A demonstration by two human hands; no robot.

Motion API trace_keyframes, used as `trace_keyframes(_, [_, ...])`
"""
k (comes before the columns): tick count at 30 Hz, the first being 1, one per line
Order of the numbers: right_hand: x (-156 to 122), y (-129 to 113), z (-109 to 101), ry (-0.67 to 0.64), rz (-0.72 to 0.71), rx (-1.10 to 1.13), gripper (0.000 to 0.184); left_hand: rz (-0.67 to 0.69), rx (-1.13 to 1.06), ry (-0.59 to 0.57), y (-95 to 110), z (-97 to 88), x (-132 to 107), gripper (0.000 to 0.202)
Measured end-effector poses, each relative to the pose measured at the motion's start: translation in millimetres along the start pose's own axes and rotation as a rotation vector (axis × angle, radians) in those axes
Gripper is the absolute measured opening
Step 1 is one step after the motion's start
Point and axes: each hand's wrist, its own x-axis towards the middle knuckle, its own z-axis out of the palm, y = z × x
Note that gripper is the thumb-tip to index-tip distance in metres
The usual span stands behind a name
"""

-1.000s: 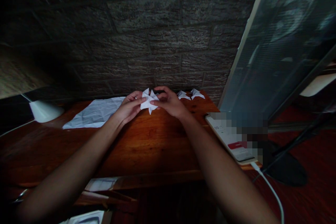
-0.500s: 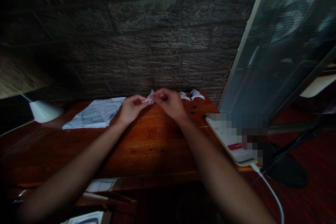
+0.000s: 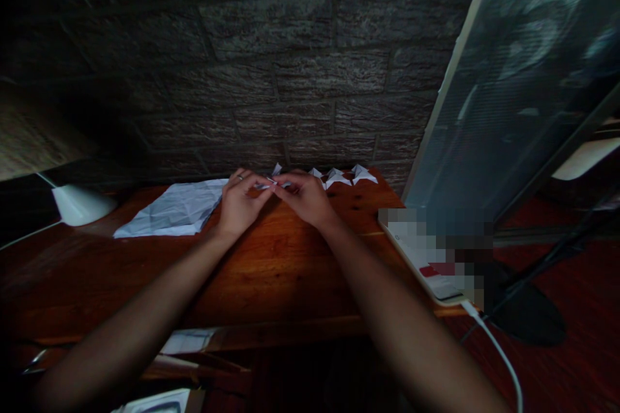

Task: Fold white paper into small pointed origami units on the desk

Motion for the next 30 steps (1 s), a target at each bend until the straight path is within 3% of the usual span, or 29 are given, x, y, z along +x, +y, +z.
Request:
trace_keyframes(3, [-1,-4,0,-0.034,0.044,0.083,0.027,0.047,0.041,0.008,-1,-2.7,-1,0.009])
trace_keyframes(6, [0,-5,-3,-0.031,0.101,0.169,0.027,0.11,0.09,0.092,-1,-6.4,1,0.004])
trace_keyframes(9, [2,-4,-6,0.027,0.149,0.204,0.027,0.119,0.068,0.179,-2,-8.0,4,0.032])
trace_keyframes(12, [4,-5,-9,0.073,0.182,0.222,0.023,0.057,-0.037,0.196,-8,-5.2,6,0.067])
trace_keyframes(16, [7,-7,-11,0.184,0.198,0.24,0.017,-0.167,-0.292,0.186,-13,3.2,6,0.08])
trace_keyframes(19, [10,-6,-12,0.299,0.209,0.261,0.018,-0.501,-0.686,0.12,-11,5.8,7,0.075])
trace_keyframes(21, [10,-5,-12,0.344,0.23,0.283,0.019,-0.721,-0.943,0.004,-9,4.3,10,0.058])
trace_keyframes(23, [10,-4,-10,0.348,0.252,0.298,0.019,-0.848,-1.109,-0.071,-7,1.5,12,0.037])
trace_keyframes(26, [8,-4,-6,0.31,0.269,0.291,0.018,-0.87,-1.177,-0.075,-3,-1.3,13,0.018])
trace_keyframes(30, [7,-5,-3,0.261,0.271,0.286,0.017,-0.825,-1.139,-0.117,0,-0.1,10,0.026])
